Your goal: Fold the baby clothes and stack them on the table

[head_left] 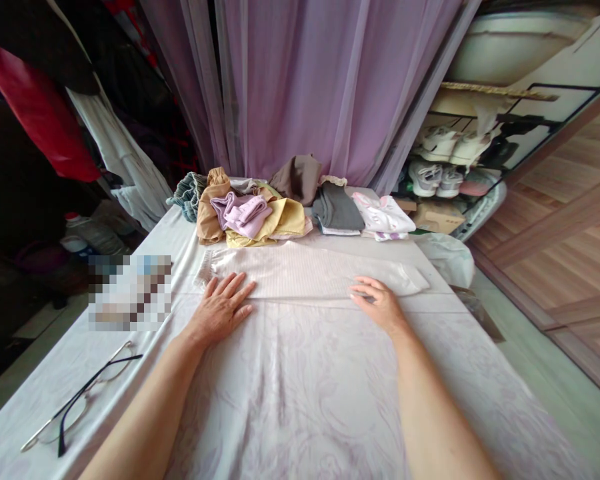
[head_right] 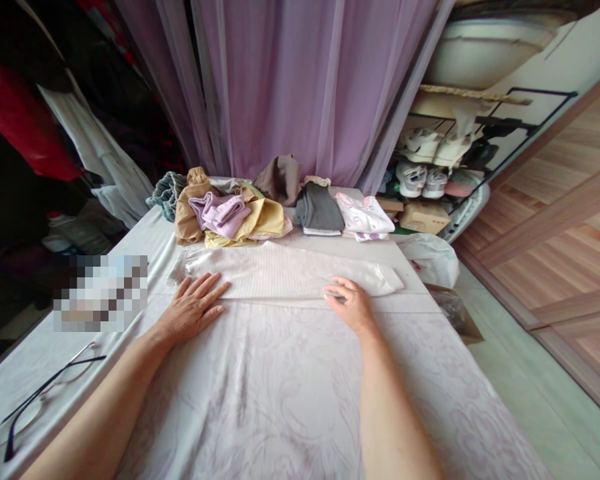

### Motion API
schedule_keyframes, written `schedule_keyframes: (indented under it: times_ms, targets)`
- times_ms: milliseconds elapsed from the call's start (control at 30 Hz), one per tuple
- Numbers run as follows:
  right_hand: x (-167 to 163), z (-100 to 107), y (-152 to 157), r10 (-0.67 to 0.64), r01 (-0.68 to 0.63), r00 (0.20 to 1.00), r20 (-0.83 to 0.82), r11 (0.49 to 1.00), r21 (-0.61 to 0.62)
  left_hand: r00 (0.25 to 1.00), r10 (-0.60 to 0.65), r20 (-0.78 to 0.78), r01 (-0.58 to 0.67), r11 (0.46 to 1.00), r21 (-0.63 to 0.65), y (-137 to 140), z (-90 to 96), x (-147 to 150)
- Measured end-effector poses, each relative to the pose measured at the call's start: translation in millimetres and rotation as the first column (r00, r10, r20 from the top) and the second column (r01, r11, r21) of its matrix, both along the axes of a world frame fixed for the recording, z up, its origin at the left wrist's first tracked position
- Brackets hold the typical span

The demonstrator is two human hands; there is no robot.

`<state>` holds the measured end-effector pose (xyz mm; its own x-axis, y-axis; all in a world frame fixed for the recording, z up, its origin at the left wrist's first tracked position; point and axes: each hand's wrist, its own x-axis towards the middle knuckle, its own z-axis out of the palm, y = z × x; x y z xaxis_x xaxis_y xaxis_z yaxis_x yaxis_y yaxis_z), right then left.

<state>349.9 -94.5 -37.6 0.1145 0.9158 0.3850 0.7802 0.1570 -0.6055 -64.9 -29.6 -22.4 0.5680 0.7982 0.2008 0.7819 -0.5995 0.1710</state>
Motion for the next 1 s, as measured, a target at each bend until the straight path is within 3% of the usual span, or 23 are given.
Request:
schedule_keyframes:
  times_ms: [133,233,367,500,567,633,700,833,900,1000]
  targets:
    - [5,1,-1,0.028,-0.030,0.998,-0.057,0.999,-0.043,0.999,0.014,-0.050,-0.012,0.999,0.053,-3,6.6,3]
    - [5,1,-1,0.006,-0.010,0.997,-0.080,0.999,-0.044,0.997,-0.064,-0.044,0.068,0.994,0.084,-3,10.6,6]
    - [3,4,-2,0.020,-0.022,0.999,-0.035,0.998,-0.055,0.985,-0.165,-0.055,0.167,0.986,0.028,-1,9.7,10]
    - [6,6,-2,0.016,-0.014,1.000,0.014,0.996,-0.087,0.988,-0.128,-0.089,0.129,0.991,0.015,0,5.2,13]
    - [13,7,-3,-0.039,0.043,0.998,0.048,0.996,-0.078,0.989,-0.108,-0.105,0.111,0.994,0.023,-1,3.3,13]
    - [26,7,-5,-0.182,0.188,0.977,0.113,0.981,-0.051,0.988,-0.100,-0.114,0.104,0.994,0.032,0,2.0,13]
    - [41,7,-9,-0.393,0.401,0.899,0.192,0.916,-0.003,0.988,-0.100,-0.115,0.106,0.993,0.042,0,0.9,13]
    - [68,7,-17,-0.730,0.744,0.636,0.249,0.666,0.053,0.989,-0.107,-0.103,0.114,0.991,0.069,1,-0.7,12]
    - [77,8,-18,-0.804,0.829,0.541,0.247,0.559,0.000,0.989,-0.108,-0.098,0.117,0.990,0.082,2,-1.1,12]
    - [85,11,-15,-0.826,0.869,0.492,0.277,0.487,-0.090,0.989,-0.108,-0.101,0.117,0.989,0.092,2,-1.4,12]
